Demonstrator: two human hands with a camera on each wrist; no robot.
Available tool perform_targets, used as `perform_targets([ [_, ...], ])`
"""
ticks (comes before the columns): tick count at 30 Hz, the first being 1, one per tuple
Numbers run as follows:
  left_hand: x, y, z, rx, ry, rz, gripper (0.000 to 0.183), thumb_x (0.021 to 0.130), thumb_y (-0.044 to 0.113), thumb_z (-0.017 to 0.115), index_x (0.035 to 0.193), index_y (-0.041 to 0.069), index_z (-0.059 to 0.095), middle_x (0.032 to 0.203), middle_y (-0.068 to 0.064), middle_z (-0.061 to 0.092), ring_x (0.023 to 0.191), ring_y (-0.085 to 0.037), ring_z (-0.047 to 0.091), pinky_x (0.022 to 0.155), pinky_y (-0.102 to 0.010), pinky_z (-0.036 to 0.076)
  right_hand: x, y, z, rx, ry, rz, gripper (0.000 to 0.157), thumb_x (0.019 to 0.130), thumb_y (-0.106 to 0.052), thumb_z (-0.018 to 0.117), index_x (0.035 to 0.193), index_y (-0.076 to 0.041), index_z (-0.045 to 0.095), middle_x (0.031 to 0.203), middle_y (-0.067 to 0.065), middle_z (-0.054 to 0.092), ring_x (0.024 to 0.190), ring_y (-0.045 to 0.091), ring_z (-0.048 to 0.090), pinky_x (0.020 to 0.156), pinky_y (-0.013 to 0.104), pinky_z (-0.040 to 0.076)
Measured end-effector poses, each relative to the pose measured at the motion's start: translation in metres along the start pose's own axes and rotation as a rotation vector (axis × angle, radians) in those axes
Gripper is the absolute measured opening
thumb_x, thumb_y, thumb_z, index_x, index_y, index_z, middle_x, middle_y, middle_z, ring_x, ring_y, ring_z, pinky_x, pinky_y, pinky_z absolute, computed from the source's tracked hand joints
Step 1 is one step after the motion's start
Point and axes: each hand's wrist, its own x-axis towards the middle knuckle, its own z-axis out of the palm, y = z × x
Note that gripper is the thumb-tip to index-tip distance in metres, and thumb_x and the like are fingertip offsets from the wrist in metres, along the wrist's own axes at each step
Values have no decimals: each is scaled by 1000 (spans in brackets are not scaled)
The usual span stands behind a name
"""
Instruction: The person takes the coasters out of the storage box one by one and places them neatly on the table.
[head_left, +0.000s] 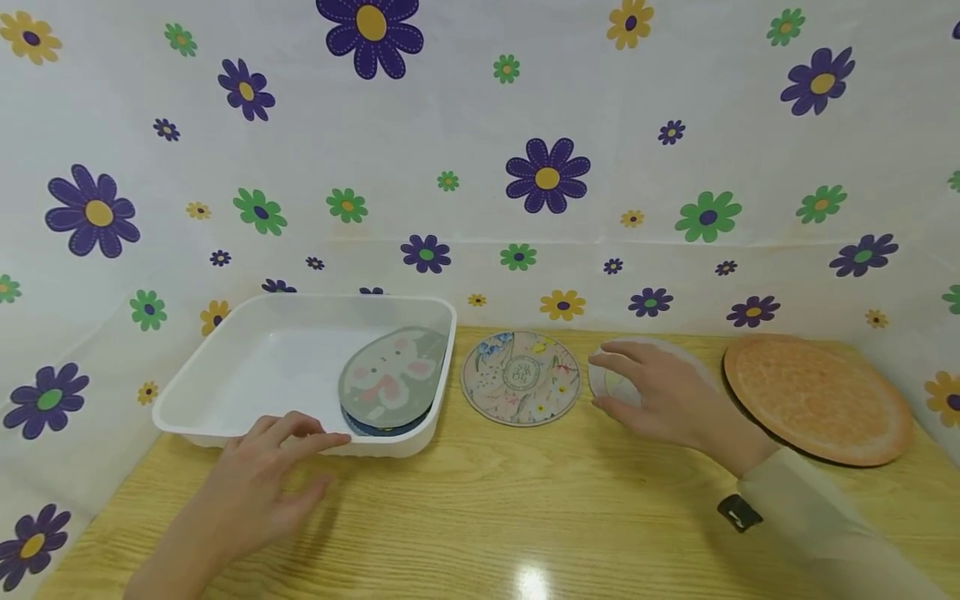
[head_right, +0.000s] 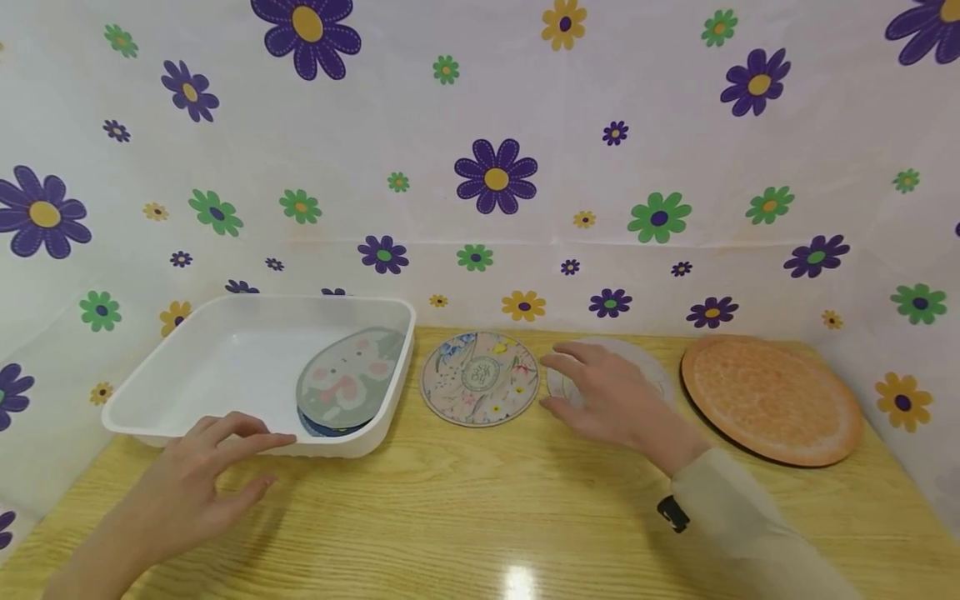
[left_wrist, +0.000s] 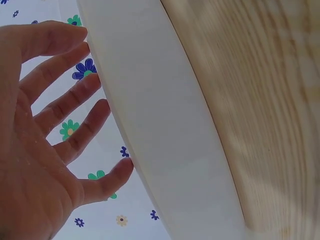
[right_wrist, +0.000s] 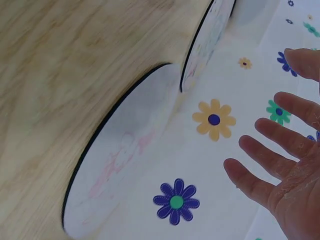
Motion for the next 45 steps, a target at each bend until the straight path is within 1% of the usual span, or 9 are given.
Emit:
perform_targets([
  [2, -1, -4, 0, 5, 18, 9, 41, 75, 18, 84, 112, 33, 76, 103, 10, 64, 94, -17, 60, 69, -40, 49, 4, -5, 0, 14, -27, 5, 50, 93, -38, 70, 136, -14, 65, 142, 16, 62, 130, 39, 60, 104, 58, 49],
  [5, -4, -10, -2, 18, 26, 8, 39, 74, 20, 85, 110, 33, 77, 102, 9, 64, 93, -18, 60, 69, -39, 49, 11, -12, 2, 37, -39, -3, 51, 93, -38, 70, 138, -14, 64, 144, 16, 60, 131, 39, 59, 104, 58, 49],
  [11, -7, -18, -3, 32, 48, 16, 35, 74, 20, 85, 107, 30, 77, 98, 9, 65, 89, -17, 61, 68, -38, 49, 26, -21, 4, 52, -32, -66, 52, 94, -40, 69, 139, -13, 63, 146, 15, 60, 133, 37, 58, 106, 55, 49],
  [17, -6, -20, -3, 42, 57, 29, 34, 74, 20, 84, 106, 28, 75, 97, 8, 66, 86, -18, 62, 64, -36, 49, 41, -35, 6, 88, -46, -105, 51, 95, -40, 68, 138, -13, 64, 145, 14, 60, 135, 36, 57, 109, 53, 48],
  [23, -3, -21, -3, 58, 47, 57, 33, 75, 20, 82, 106, 28, 73, 97, 8, 66, 85, -18, 62, 61, -35, 49, 56, -47, 8, 89, -52, -163, 50, 96, -40, 66, 139, -15, 63, 147, 12, 59, 136, 33, 57, 111, 51, 47],
  [29, -4, -22, -4, 60, 2, 35, 35, 76, 22, 83, 107, 30, 72, 99, 8, 65, 89, -20, 62, 62, -40, 50, 72, -63, 11, 108, -40, -225, 49, 96, -39, 66, 139, -15, 64, 145, 11, 61, 134, 31, 59, 110, 48, 48],
  [36, -4, -21, -2, 59, 6, 36, 35, 76, 22, 83, 108, 30, 72, 100, 8, 65, 91, -20, 63, 63, -40, 50, 92, -85, 19, 109, -15, -319, 45, 95, -37, 67, 134, -15, 67, 141, 9, 65, 131, 28, 62, 109, 43, 50],
  [40, -4, -21, -3, 61, -22, 6, 34, 77, 23, 83, 108, 30, 73, 101, 7, 66, 93, -22, 63, 66, -46, 54, 104, -102, 24, 130, -46, -354, 45, 97, -37, 65, 136, -14, 66, 142, 7, 64, 132, 26, 61, 111, 41, 48],
  [45, -5, -21, -4, 55, -38, -16, 34, 77, 23, 83, 109, 30, 73, 103, 7, 67, 95, -23, 63, 70, -48, 55, 119, -122, 32, 159, -125, -387, 44, 99, -37, 64, 136, -14, 66, 143, 8, 62, 131, 25, 61, 109, 38, 49],
])
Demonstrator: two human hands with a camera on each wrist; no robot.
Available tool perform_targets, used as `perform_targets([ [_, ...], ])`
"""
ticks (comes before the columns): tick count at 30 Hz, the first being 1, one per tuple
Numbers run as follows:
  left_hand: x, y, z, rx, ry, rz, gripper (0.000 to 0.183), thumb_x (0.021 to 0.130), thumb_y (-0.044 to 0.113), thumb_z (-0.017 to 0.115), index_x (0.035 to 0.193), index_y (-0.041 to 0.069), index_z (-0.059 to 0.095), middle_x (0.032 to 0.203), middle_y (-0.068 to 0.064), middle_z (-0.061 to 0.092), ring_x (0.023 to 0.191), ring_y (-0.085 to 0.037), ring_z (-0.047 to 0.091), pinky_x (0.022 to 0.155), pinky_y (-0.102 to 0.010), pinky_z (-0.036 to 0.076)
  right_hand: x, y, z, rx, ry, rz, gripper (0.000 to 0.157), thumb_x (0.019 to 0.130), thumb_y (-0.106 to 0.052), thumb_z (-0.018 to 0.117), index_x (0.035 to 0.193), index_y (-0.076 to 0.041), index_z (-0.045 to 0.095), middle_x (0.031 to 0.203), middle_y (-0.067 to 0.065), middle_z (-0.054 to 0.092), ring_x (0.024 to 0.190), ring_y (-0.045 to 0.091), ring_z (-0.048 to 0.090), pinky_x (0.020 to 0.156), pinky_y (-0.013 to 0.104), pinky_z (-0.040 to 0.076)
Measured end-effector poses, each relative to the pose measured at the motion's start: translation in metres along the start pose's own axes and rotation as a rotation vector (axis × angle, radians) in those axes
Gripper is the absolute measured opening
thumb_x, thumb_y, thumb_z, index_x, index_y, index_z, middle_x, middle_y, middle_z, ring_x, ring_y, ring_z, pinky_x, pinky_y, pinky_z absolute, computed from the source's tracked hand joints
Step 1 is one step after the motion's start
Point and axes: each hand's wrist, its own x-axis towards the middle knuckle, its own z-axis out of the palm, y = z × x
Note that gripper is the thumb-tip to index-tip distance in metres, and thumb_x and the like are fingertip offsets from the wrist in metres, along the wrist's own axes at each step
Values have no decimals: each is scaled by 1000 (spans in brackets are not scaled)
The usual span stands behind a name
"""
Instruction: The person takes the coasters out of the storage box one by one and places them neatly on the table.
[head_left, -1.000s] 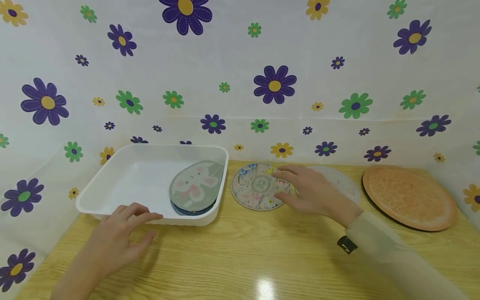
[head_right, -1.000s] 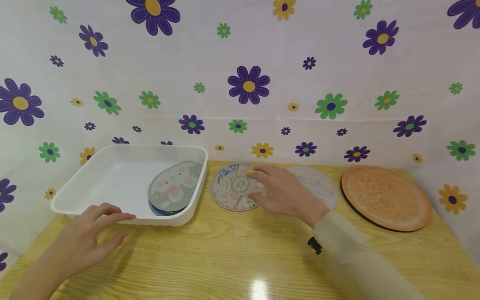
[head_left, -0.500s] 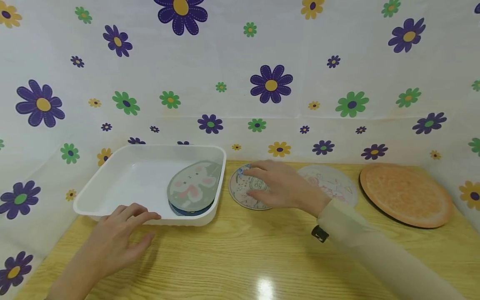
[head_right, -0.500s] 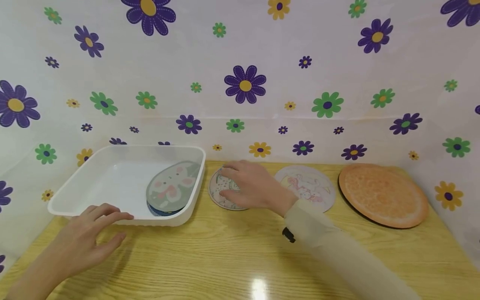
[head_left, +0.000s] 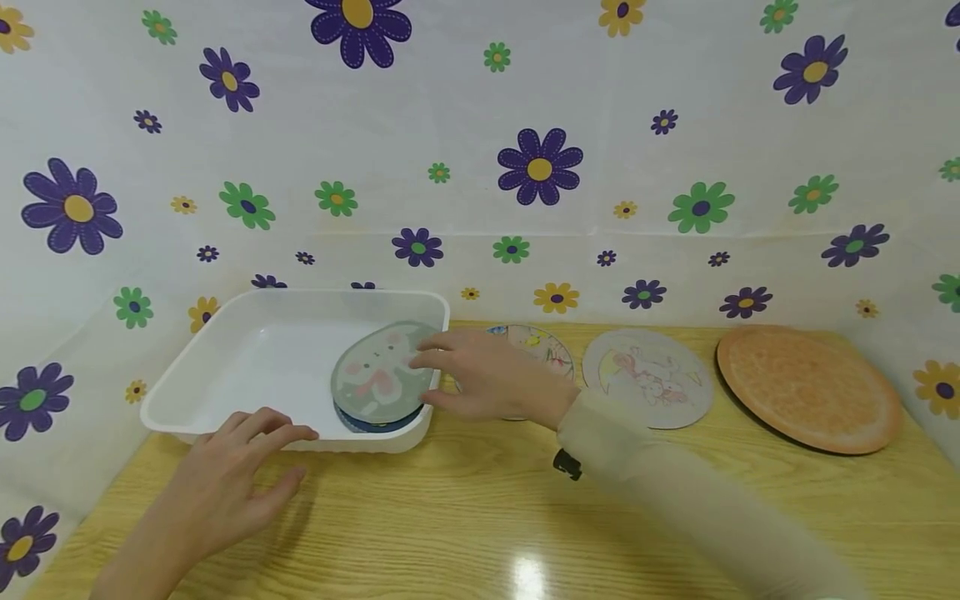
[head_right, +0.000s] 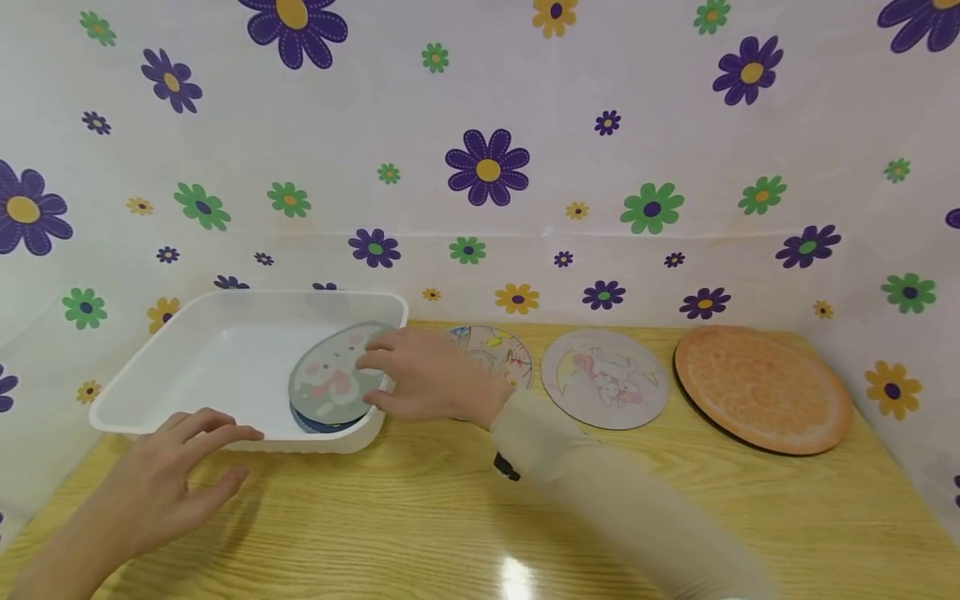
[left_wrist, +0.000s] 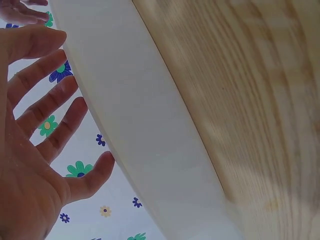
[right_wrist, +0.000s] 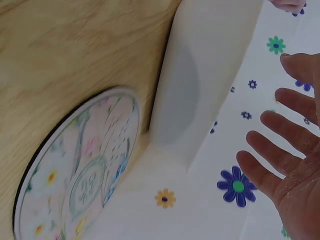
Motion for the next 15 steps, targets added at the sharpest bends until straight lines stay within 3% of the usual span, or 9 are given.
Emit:
perform_targets([
  [7, 1, 1, 0, -1, -9, -13, 33, 79, 24, 82, 110, 31, 73, 104, 7, 66, 96, -22, 63, 72, -48, 55, 26, -13, 15, 41, -68, -9, 40, 100, -36, 65, 134, -16, 67, 139, 3, 65, 127, 19, 63, 105, 31, 51],
  [15, 0, 1, 0, -10, -8, -12, 33, 79, 24, 83, 110, 30, 73, 104, 8, 66, 96, -21, 63, 75, -48, 56, 44, -21, 31, 91, -182, 55, 35, 100, -31, 67, 132, -17, 68, 133, 0, 70, 117, 13, 66, 96, 23, 53],
])
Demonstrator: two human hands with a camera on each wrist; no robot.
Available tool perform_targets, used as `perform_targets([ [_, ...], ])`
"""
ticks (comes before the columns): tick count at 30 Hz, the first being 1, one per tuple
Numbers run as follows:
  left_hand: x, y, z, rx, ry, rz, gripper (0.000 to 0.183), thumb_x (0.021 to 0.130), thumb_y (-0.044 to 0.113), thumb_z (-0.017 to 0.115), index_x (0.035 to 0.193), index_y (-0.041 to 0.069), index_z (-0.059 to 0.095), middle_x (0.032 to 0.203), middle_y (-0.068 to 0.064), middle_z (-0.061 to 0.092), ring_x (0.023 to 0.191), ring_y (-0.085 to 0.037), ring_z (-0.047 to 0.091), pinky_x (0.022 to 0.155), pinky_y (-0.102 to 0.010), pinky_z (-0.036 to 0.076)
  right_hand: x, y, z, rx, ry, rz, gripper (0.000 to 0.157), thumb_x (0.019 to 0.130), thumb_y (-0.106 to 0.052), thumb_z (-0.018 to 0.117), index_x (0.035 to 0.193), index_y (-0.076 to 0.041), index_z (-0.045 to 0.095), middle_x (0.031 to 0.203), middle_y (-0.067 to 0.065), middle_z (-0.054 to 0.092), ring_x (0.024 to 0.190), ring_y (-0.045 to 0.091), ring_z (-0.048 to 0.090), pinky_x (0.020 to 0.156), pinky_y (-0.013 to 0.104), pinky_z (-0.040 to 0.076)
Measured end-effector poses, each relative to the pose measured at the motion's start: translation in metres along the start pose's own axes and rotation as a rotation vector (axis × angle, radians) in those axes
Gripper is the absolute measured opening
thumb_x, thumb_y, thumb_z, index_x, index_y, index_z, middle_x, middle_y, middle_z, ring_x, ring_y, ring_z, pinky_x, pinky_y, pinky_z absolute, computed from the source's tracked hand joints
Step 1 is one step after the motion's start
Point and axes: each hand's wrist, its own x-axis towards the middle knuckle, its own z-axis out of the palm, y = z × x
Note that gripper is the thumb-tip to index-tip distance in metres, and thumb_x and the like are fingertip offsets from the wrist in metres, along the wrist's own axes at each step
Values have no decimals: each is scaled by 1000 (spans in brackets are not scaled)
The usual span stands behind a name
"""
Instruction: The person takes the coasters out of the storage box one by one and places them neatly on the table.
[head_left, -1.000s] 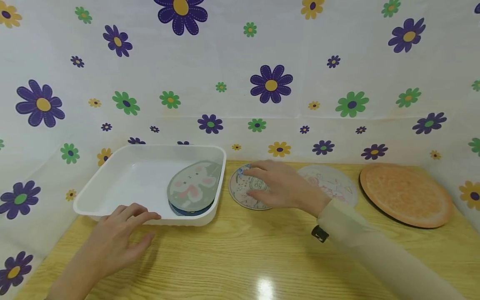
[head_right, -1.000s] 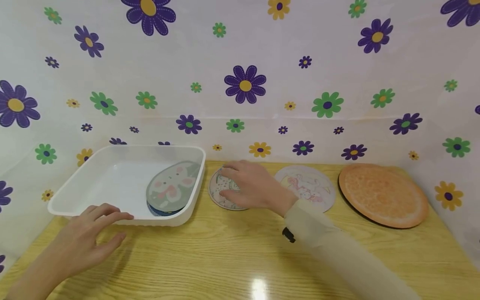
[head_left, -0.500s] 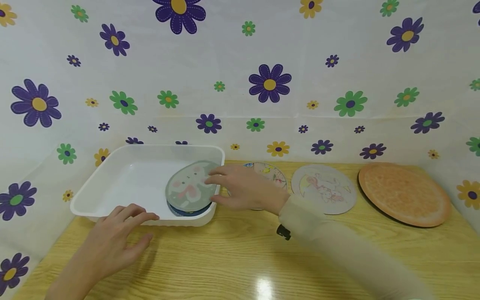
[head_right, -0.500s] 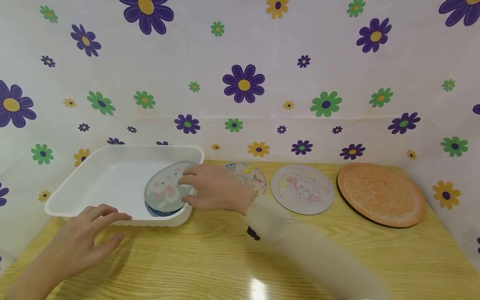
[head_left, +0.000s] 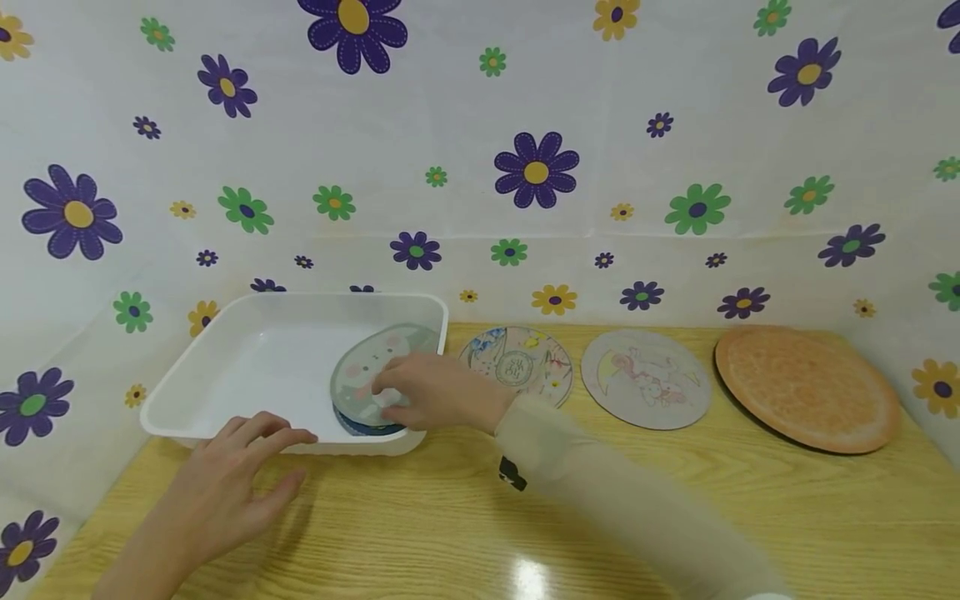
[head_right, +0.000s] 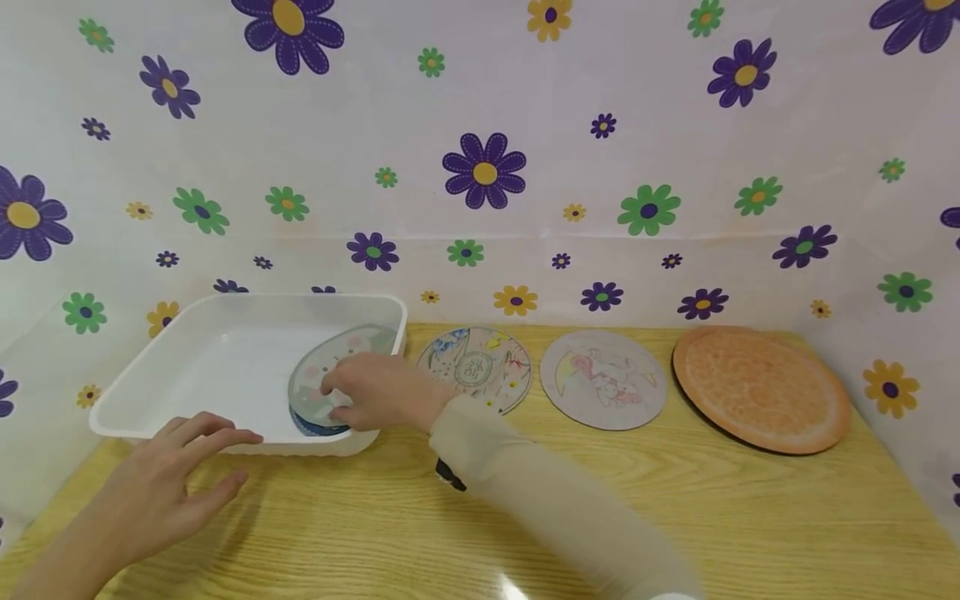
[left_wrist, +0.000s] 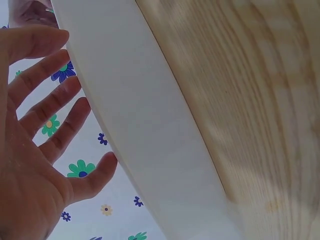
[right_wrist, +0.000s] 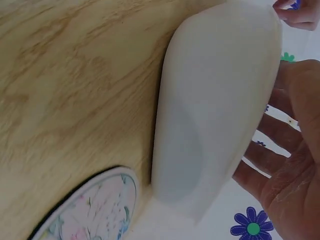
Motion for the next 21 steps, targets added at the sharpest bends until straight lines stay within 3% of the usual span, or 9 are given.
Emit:
perform_targets([
  [11, -1, 1, 0, -5, 7, -14, 34, 78, 23, 83, 110, 29, 73, 104, 7, 66, 95, -22, 63, 75, -48, 56, 24, -4, 9, 76, -128, 200, 37, 96, -27, 71, 132, -22, 69, 134, -6, 68, 114, 9, 63, 100, 25, 52],
  [16, -1, 1, -1, -5, 24, -6, 35, 77, 23, 84, 109, 29, 73, 103, 7, 66, 94, -21, 63, 74, -48, 56, 35, -5, 13, 10, -155, 242, 40, 93, -28, 74, 133, -27, 69, 130, -8, 70, 101, 8, 61, 90, 24, 53],
  [21, -1, 1, 0, -5, 24, 5, 35, 77, 22, 84, 109, 30, 73, 102, 8, 66, 93, -21, 63, 72, -46, 55, 43, -4, 19, -59, -186, 278, 44, 89, -39, 79, 131, -30, 69, 127, -11, 71, 105, 8, 62, 95, 29, 52],
])
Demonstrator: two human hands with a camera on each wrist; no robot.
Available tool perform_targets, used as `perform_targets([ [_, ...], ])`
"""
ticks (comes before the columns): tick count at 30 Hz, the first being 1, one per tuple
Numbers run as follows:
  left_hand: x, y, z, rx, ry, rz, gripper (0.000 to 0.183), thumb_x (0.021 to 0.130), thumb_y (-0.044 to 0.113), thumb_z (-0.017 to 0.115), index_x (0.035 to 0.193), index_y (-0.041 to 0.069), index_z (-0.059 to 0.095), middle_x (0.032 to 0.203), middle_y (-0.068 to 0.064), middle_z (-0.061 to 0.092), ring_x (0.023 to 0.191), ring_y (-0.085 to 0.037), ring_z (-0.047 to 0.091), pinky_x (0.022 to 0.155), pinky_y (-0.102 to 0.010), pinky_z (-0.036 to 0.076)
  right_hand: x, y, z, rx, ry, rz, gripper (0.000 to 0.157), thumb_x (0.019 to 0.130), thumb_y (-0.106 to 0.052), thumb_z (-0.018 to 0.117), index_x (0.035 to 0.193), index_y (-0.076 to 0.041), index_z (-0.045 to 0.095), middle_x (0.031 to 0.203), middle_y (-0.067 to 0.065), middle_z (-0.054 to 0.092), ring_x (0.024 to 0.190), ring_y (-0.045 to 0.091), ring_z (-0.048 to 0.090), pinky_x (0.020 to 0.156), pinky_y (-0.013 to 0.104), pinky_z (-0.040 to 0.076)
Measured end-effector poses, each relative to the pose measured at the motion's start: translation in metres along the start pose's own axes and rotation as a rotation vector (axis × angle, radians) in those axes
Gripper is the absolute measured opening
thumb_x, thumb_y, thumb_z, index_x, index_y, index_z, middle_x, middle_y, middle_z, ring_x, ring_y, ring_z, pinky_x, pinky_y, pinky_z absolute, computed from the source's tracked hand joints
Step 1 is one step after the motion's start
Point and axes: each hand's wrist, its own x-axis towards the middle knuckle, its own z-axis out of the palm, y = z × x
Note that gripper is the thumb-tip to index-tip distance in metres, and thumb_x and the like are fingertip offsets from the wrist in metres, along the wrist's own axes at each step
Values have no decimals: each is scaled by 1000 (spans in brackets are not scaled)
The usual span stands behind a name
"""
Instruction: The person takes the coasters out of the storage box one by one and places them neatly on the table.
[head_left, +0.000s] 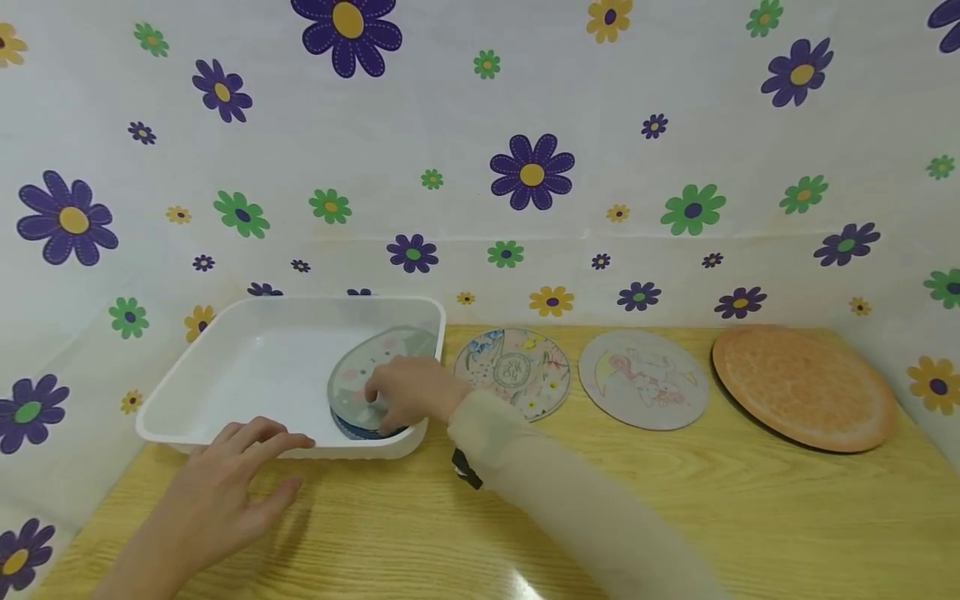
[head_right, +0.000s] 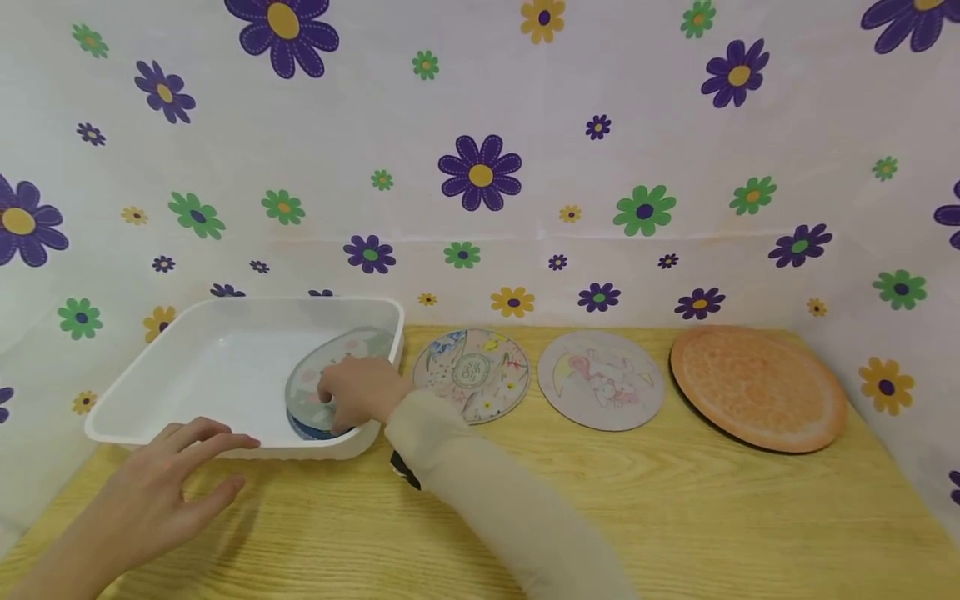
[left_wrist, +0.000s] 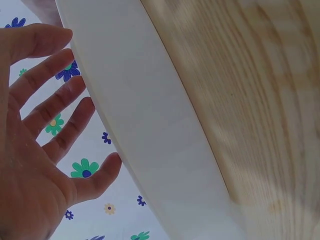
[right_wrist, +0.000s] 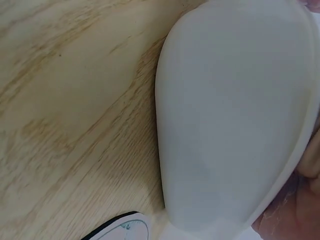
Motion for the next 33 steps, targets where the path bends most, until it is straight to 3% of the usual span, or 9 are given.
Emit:
perform_targets([
  [9, 0, 0, 1, -8, -32, -33, 34, 77, 23, 84, 109, 30, 73, 104, 7, 67, 95, -23, 63, 71, -47, 55, 7, 0, 6, -31, 16, 23, 45, 86, -38, 82, 129, -34, 70, 125, -13, 71, 102, 6, 61, 94, 29, 53],
  [18, 2, 0, 1, -17, -62, -49, 35, 79, 24, 84, 111, 30, 73, 106, 5, 67, 97, -24, 63, 77, -52, 57, 4, 2, 5, -44, 39, 7, 20, 88, -32, 79, 104, -22, 75, 92, -11, 70, 82, 8, 59, 75, 24, 50],
  [26, 2, 0, 1, -18, -56, -45, 35, 79, 24, 85, 111, 30, 73, 106, 6, 67, 96, -23, 63, 77, -51, 57, 1, 5, 8, -30, 76, -55, 12, 95, -31, 70, 89, -22, 74, 78, -12, 67, 71, 5, 57, 61, 21, 44],
  [29, 1, 1, 1, -13, -43, -36, 36, 78, 24, 85, 111, 31, 73, 106, 7, 67, 95, -21, 62, 76, -49, 57, 0, 5, 8, -47, 112, -76, 15, 99, -29, 64, 90, -19, 71, 81, -9, 65, 75, 7, 55, 63, 20, 43],
  [33, 2, 1, 1, -5, -31, -34, 36, 77, 23, 85, 110, 31, 73, 105, 7, 67, 95, -20, 62, 76, -48, 57, -3, 2, 8, -175, 195, -104, 18, 104, -26, 56, 110, -17, 71, 103, -4, 66, 91, 11, 52, 78, 20, 47],
])
